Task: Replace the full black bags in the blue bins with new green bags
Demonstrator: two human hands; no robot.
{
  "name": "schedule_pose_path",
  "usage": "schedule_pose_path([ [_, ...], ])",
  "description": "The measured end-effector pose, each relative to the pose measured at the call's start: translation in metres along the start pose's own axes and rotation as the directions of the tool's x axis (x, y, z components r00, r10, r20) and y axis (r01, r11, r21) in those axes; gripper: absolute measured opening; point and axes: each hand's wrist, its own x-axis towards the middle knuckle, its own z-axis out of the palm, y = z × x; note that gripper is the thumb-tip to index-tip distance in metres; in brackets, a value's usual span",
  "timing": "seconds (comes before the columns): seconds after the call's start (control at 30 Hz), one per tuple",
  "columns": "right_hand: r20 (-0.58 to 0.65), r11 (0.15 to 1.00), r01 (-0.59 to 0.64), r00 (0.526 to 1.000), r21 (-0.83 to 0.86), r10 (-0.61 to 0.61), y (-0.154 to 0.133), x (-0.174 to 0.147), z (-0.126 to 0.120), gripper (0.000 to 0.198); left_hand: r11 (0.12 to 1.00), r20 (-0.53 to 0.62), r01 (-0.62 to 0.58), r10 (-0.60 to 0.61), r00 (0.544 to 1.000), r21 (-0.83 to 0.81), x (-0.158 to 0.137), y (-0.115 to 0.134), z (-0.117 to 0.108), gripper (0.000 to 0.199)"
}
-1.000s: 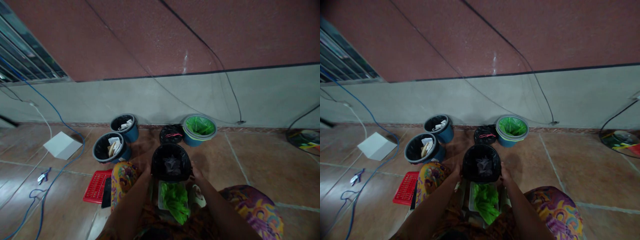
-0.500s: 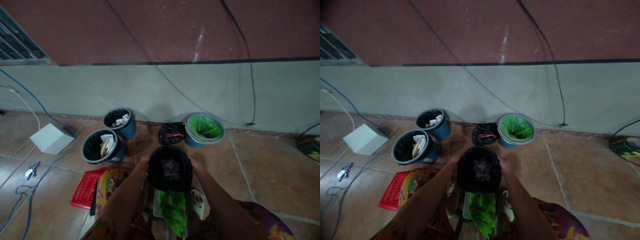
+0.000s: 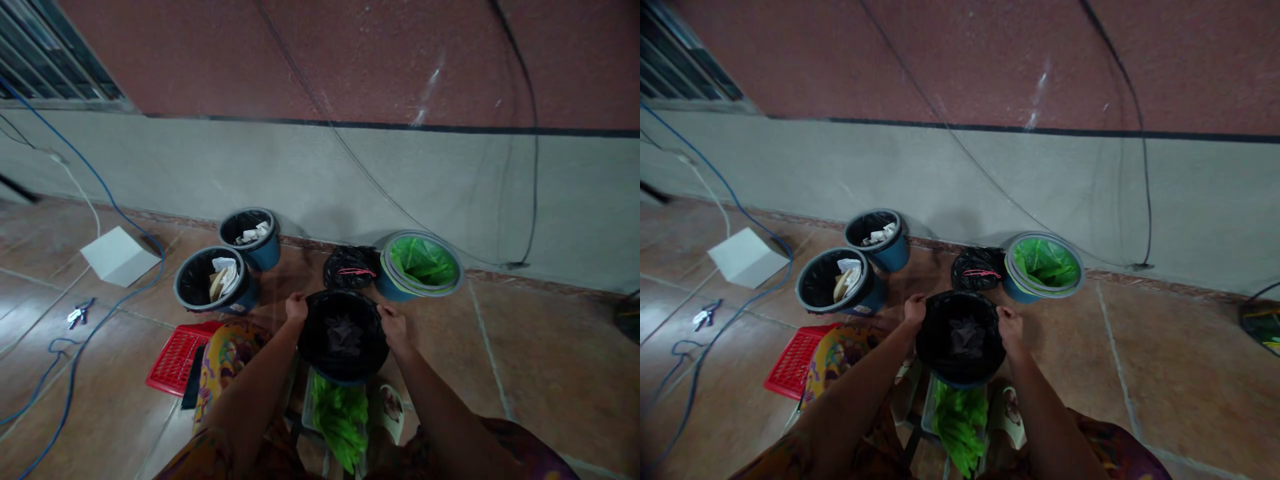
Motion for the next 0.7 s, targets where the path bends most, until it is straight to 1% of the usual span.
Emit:
schedule_pose_path([
  [0.1, -0.013, 0.998, 0.051, 0.999, -0.037, -0.051, -0.001, -0.008, -0.004, 0.039, 0.998, -0.013, -0.054, 0.054, 0.998, 0.017, -0.008, -0.001, -0.002, 0.029],
  [0.17, 0.02, 0.995, 0.098, 0.995, -0.037, -0.097, 0.0, -0.011, -0.008, 0.04, 0.992, 0.016, -0.12, 0.12, 0.993, 0.032, -0.014, -0.002, -0.004, 0.029],
  [0.23, 0.045, 0.99, 0.129, 0.991, -0.058, -0.126, 0.0, -0.012, -0.012, 0.037, 0.982, 0.055, -0.166, 0.162, 0.985, 0.094, -0.019, -0.002, -0.005, 0.03],
  [0.37, 0.066, 0.975, 0.139, 0.989, -0.175, -0.129, -0.009, -0.007, -0.014, 0.029, 0.954, 0.121, -0.176, 0.15, 0.981, 0.244, -0.02, 0.004, -0.009, 0.031],
  [0.47, 0.089, 0.971, 0.132, 0.989, -0.198, -0.117, -0.018, -0.001, -0.008, 0.028, 0.943, 0.166, -0.183, 0.14, 0.976, 0.278, -0.012, 0.012, -0.009, 0.038],
  [0.53, 0.085, 0.967, 0.107, 0.992, -0.232, -0.089, -0.023, 0.006, -0.001, 0.029, 0.933, 0.209, -0.191, 0.13, 0.969, 0.304, -0.004, 0.017, -0.007, 0.039],
  [0.63, 0.071, 0.96, 0.075, 0.996, -0.27, -0.058, -0.03, 0.019, 0.011, 0.03, 0.917, 0.279, -0.215, 0.121, 0.953, 0.336, 0.008, 0.025, 0.001, 0.029],
  [0.7, 0.078, 0.968, 0.086, 0.995, -0.236, -0.069, -0.033, 0.027, 0.018, 0.027, 0.909, 0.315, -0.238, 0.127, 0.941, 0.343, 0.015, 0.03, 0.007, 0.021],
])
